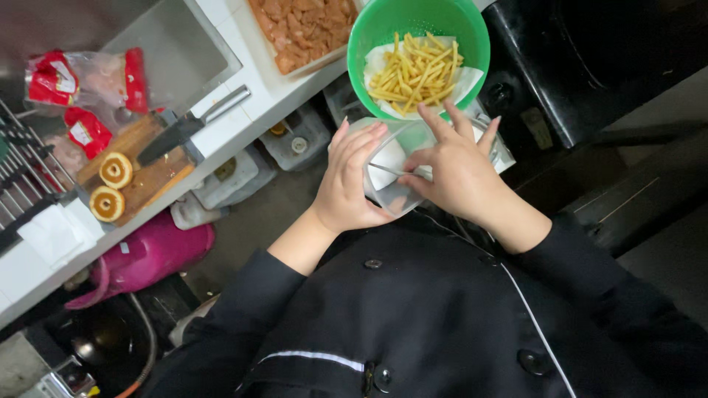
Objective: The person retrieves fried french fries from a deep fryer using a basket and tongs, places them in a green colander lined with paper towel, seasons them with salt, and transfers them into a paper serving cup.
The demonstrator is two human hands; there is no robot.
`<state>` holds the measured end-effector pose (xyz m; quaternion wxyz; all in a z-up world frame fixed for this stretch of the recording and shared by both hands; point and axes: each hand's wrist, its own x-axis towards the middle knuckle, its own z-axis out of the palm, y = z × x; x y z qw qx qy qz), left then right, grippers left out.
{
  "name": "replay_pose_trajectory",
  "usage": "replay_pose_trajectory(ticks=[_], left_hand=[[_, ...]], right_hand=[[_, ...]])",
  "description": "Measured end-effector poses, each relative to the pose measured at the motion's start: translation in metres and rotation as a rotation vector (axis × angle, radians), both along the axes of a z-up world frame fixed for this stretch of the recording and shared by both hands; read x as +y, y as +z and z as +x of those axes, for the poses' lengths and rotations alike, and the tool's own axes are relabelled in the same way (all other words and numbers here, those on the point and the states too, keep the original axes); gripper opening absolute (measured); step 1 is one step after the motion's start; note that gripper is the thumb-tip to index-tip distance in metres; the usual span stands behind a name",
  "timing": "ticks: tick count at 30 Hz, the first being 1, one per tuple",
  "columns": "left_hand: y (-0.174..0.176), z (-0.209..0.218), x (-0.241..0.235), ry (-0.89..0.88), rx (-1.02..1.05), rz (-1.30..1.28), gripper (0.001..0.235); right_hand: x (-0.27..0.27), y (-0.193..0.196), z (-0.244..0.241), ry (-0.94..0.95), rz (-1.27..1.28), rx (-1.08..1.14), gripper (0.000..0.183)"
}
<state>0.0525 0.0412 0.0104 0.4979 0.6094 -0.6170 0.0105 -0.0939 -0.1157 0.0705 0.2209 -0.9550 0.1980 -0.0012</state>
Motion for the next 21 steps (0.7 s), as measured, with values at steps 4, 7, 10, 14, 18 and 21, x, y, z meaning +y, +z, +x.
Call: replay_pose_trajectory(ticks=[4,7,10,14,18,21], left_hand=[[0.003,0.019,0.001,0.019,0.037,-0.006,0.101],[0.007,0.036,-0.002,0.033,-0.004,-0.019,0.101],[0.008,0.045,-0.001,0.053,-0.06,0.015,0.098],[0.007,0.051,-0.004,0.087,-0.096,0.021,0.094],[0.003,0.06,-0.012,0.088,-0.128,0.042,0.092],[0.0,0.067,-0.017,0.081,-0.126,0.074,0.093]], right_hand=[[0.005,0.0,0.002,-0.027,0.007,-0.312,0.017],[0.003,0.007,0.003,-0.06,-0.091,-0.435,0.02],[0.003,0.008,0.011,-0.083,-0.202,-0.452,0.02],[0.007,-0.001,0.031,-0.108,-0.227,-0.436,0.018],[0.011,-0.013,0.046,-0.252,-0.018,-0.404,0.013],[0.008,-0.023,0.048,-0.337,0.084,-0.387,0.012]])
